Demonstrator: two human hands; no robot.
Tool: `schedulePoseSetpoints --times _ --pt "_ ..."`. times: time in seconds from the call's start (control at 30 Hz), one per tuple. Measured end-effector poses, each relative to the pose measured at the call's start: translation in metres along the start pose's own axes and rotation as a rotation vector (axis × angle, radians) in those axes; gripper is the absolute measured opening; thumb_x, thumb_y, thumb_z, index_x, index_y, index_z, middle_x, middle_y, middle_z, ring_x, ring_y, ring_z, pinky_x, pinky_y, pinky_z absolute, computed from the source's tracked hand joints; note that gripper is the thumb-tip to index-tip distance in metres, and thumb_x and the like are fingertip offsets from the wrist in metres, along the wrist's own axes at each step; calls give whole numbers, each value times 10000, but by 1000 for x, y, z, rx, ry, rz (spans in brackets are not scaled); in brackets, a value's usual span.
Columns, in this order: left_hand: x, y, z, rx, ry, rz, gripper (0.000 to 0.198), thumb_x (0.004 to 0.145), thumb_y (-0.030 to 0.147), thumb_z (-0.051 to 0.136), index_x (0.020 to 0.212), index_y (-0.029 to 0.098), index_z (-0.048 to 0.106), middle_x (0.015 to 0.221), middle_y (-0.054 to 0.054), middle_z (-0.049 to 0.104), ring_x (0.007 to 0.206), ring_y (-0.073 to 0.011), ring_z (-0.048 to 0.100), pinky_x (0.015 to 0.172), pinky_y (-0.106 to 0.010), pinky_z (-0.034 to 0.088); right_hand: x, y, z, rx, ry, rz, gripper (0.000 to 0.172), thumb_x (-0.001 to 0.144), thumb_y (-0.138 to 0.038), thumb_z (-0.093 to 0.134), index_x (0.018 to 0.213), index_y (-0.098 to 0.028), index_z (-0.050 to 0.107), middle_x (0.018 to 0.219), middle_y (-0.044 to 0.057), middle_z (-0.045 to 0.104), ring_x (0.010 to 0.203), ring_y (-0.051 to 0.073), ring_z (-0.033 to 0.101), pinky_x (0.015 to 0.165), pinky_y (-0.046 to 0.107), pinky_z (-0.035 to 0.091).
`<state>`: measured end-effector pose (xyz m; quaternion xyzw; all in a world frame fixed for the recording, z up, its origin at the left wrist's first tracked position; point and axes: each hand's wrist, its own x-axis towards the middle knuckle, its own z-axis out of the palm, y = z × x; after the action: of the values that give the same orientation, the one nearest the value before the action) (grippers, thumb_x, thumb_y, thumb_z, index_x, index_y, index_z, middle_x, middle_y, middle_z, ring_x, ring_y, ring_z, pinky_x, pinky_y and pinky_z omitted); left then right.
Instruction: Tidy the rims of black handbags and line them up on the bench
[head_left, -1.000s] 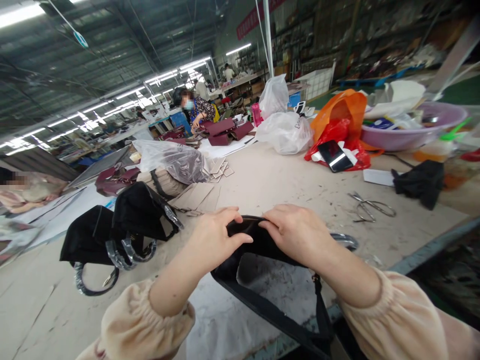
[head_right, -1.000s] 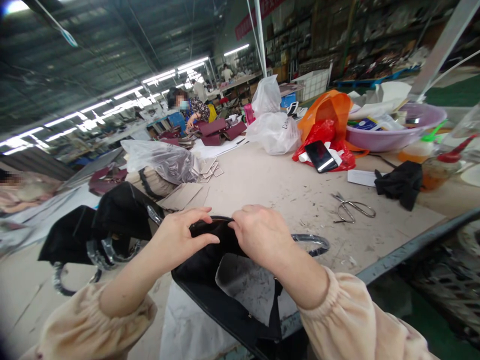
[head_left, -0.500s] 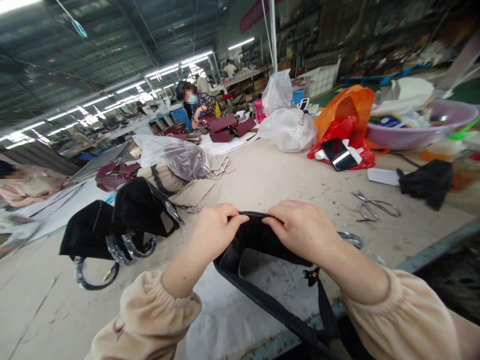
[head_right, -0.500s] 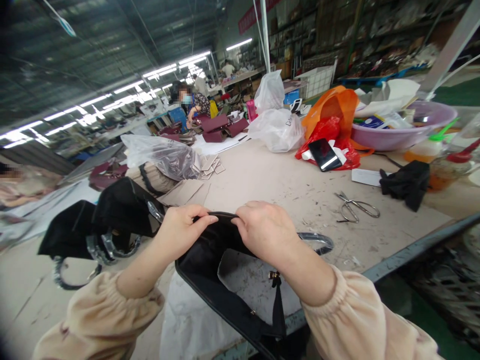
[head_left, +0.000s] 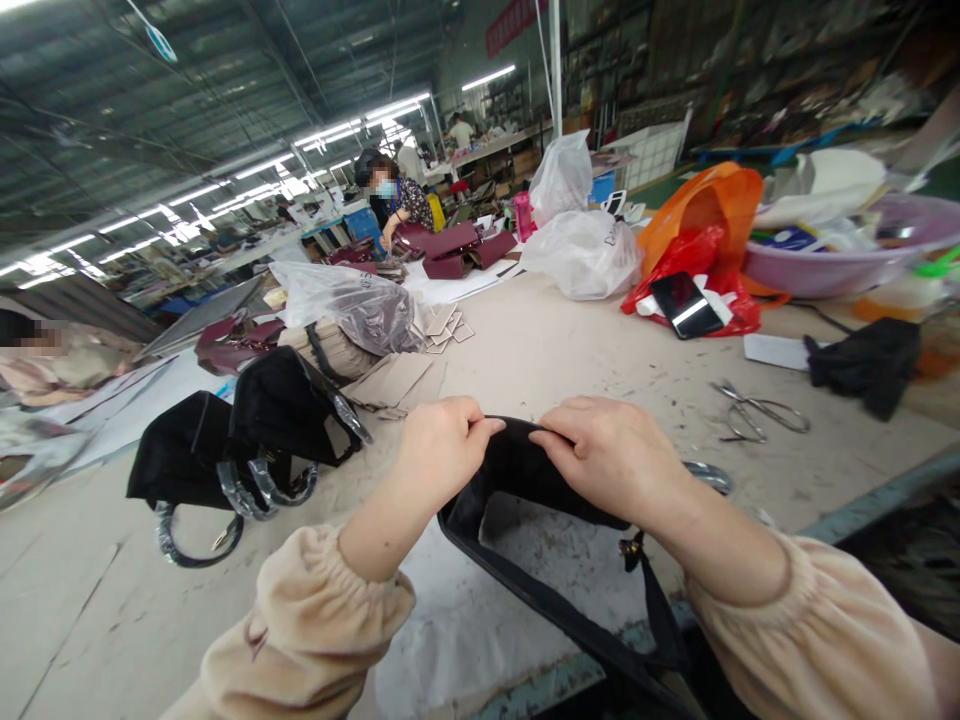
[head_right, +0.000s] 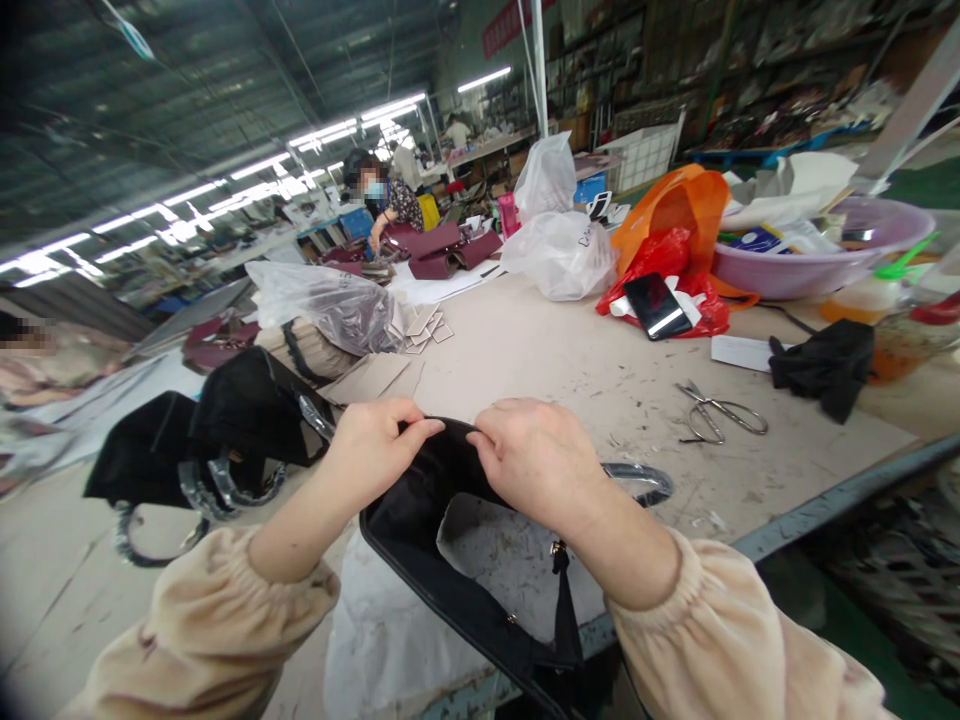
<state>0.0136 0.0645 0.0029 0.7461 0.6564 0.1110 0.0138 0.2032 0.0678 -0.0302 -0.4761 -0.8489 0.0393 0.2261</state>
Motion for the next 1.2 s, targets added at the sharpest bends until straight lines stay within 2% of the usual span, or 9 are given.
schedulePoseSetpoints --times 0.3,0.5,0.6,0.67,0.73,0.8,0.9,1.07,1.2 --pt "-3 1 1 -10 15 -19 299 836 407 556 676 189 684 675 -29 696 621 -151 596 587 -265 351 4 -16 -5 -84 -34 48 279 908 -391 483 802 -212 669 767 44 673 715 166 593 595 282 328" --pt "-2 2 1 -32 20 -47 284 832 376 563 657 185 679 662 -39 699 636 -164 624 596 -268 392 17 -30 2 -120 34 -1 229 892 -193 463 736 -176 629 729 63 643 703 187 590 612 292 352" --pt "-7 1 -4 -144 58 -49 210 802 361 610 683 198 668 879 -46 739 801 -177 669 752 -287 463 16 -28 6 -130 69 -23 211 870 -137 450 750 -158 622 743 80 639 726 204 589 663 310 368" --pt "-13 -1 -8 -181 123 -39 170 757 375 664 773 206 651 1100 -56 697 977 -199 650 895 -322 452 14 -25 6 -132 68 -35 204 869 -138 445 769 -151 623 746 88 639 725 211 588 681 322 371" --pt "-20 -1 -12 -158 153 -38 248 717 388 703 873 213 621 1192 -65 650 1070 -220 613 960 -359 430 12 -23 6 -133 57 -42 196 865 -145 450 775 -148 624 746 92 641 726 216 590 686 328 371" --pt "-25 1 -16 -101 137 -19 304 704 401 713 916 218 597 1164 -65 650 1058 -230 612 942 -368 442 11 -22 6 -133 48 -52 182 848 -133 458 773 -147 624 748 94 642 731 218 591 687 331 370" --pt "-26 5 -17 3 98 9 322 716 430 698 933 218 591 1049 -57 670 937 -232 642 825 -343 479 10 -23 6 -130 54 -66 180 836 -118 454 771 -152 619 751 89 643 730 219 589 692 335 369" --pt "-12 4 -10 84 50 -8 131 799 331 620 879 229 637 860 -18 707 795 -202 659 706 -294 455 9 -22 6 -114 57 -68 202 867 -147 445 766 -157 619 753 84 647 724 211 589 695 328 367" --pt "-7 -3 -5 31 66 7 119 818 322 605 818 225 673 816 -6 726 746 -177 656 687 -275 437 11 -19 4 -116 66 -68 231 897 -182 428 762 -167 615 751 72 643 722 203 586 686 317 365"
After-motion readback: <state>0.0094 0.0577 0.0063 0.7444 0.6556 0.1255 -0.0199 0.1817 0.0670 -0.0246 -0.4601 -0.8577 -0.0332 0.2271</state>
